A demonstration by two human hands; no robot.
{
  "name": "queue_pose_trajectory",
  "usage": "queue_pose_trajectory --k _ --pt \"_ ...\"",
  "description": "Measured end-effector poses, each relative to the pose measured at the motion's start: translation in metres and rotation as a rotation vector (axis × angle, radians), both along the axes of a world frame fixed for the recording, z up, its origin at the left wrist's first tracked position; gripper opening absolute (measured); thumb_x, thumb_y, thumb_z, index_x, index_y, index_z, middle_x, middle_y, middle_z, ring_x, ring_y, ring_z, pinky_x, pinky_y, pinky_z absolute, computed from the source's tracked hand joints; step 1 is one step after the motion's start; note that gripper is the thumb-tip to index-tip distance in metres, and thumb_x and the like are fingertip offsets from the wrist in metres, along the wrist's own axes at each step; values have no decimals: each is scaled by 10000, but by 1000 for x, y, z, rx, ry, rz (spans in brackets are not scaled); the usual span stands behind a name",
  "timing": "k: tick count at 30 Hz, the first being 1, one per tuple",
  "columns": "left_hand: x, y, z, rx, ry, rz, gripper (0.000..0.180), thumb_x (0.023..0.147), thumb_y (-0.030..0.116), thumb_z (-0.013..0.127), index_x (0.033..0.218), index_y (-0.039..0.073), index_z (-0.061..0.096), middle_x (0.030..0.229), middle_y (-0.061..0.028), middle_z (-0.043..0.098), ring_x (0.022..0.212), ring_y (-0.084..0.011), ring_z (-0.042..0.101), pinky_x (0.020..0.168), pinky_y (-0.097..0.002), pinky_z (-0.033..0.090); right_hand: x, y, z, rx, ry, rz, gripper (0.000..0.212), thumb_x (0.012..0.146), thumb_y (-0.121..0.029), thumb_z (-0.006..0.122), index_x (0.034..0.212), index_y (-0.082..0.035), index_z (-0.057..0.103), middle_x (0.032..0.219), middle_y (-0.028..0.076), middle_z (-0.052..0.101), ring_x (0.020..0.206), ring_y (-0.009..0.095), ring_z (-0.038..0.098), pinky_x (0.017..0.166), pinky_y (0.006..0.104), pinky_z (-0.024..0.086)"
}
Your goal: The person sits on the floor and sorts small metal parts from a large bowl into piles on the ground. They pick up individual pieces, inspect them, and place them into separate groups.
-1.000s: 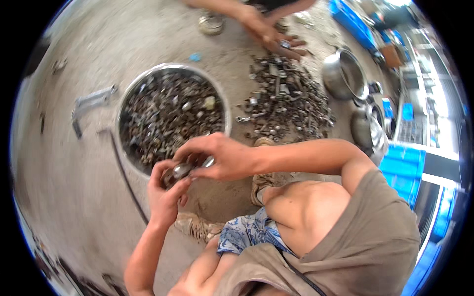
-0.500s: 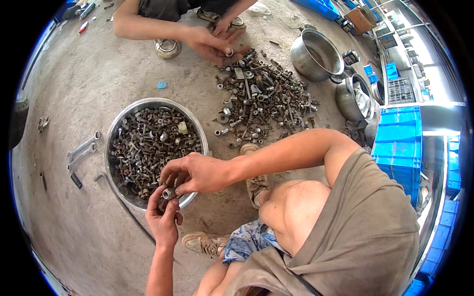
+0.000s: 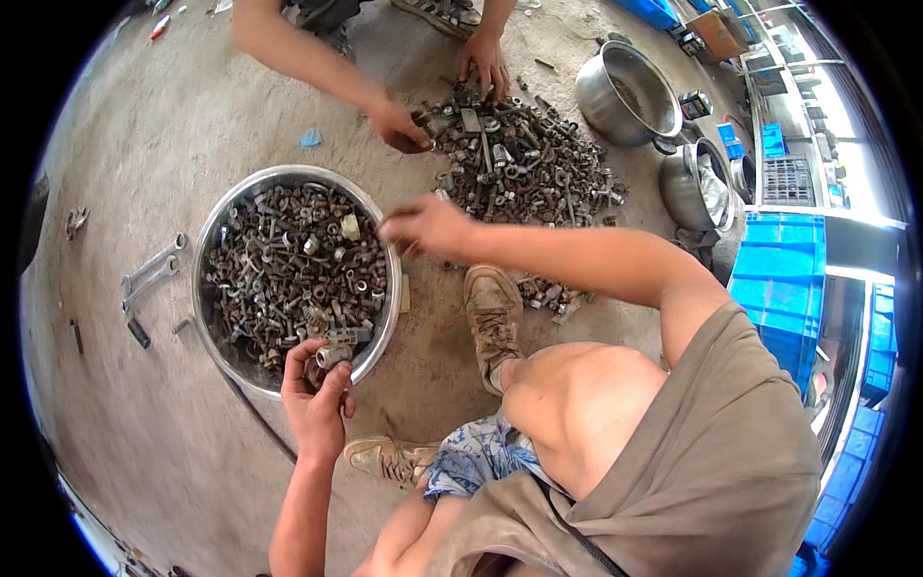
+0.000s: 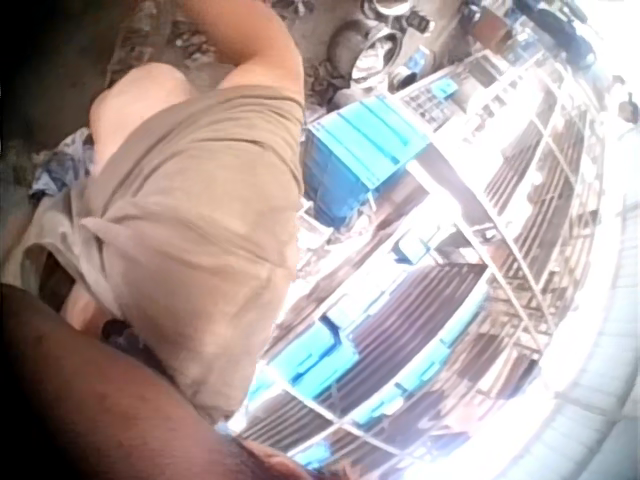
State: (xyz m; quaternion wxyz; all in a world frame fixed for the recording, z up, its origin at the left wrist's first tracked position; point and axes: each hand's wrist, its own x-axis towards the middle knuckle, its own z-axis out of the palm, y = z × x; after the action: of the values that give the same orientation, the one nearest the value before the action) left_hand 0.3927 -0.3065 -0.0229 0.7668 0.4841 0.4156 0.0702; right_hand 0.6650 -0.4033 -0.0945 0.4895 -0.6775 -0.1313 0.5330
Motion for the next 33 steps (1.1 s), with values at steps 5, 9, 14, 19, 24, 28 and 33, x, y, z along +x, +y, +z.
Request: queue_pose_trajectory --k 5,9,14,19,24,28,33 --pt "-5 -1 -8 -42 -15 23 302 918 122 661 1157 138 477 878 -3 573 698 -76 530 421 -187 364 90 -39 -62 -187 56 -513 172 899 -95 602 1025 16 636 882 105 654 693 197 644 535 338 527" --pt "-5 -2 -11 -86 -12 42 289 919 144 667 1108 141 448 934 -15 572 697 -86 537 418 -185 366 118 -37 -75 -192 -70 -479 284 871 -82 584 1140 3 614 885 105 652 666 184 616 523 314 487" --pt "8 -6 -6 -123 -1 25 277 902 117 685 1050 101 451 844 1 555 643 -55 519 413 -195 388 139 -30 -96 -96 -170 -332 521 830 -31 584 1344 -1 507 956 111 659 685 168 593 552 292 455" --pt "8 -2 -6 -109 0 32 287 893 117 696 1040 99 450 849 -2 556 638 -54 516 410 -195 387 128 -21 -81 24 -314 -161 566 772 -7 644 1329 -21 548 1082 97 689 780 171 640 659 291 501" --pt "0 1 -18 -64 9 -8 281 915 135 667 1081 130 440 975 -15 587 688 -73 531 417 -183 367 127 -22 -78 13 -530 80 465 787 -41 671 1244 8 601 1018 105 709 806 146 660 718 285 526" --pt "6 -4 -13 -74 30 44 280 892 100 691 1040 86 454 910 -16 576 625 -53 501 425 -193 387 115 -19 -60 29 -481 69 419 845 -60 660 1243 40 578 958 120 711 780 146 672 727 281 531" --pt "6 1 -13 -24 26 -12 267 918 127 653 1082 114 443 920 -7 553 677 -55 513 431 -179 361 98 -32 -50 91 -91 -113 377 919 -56 605 1275 35 520 1068 124 662 894 218 686 787 333 567"
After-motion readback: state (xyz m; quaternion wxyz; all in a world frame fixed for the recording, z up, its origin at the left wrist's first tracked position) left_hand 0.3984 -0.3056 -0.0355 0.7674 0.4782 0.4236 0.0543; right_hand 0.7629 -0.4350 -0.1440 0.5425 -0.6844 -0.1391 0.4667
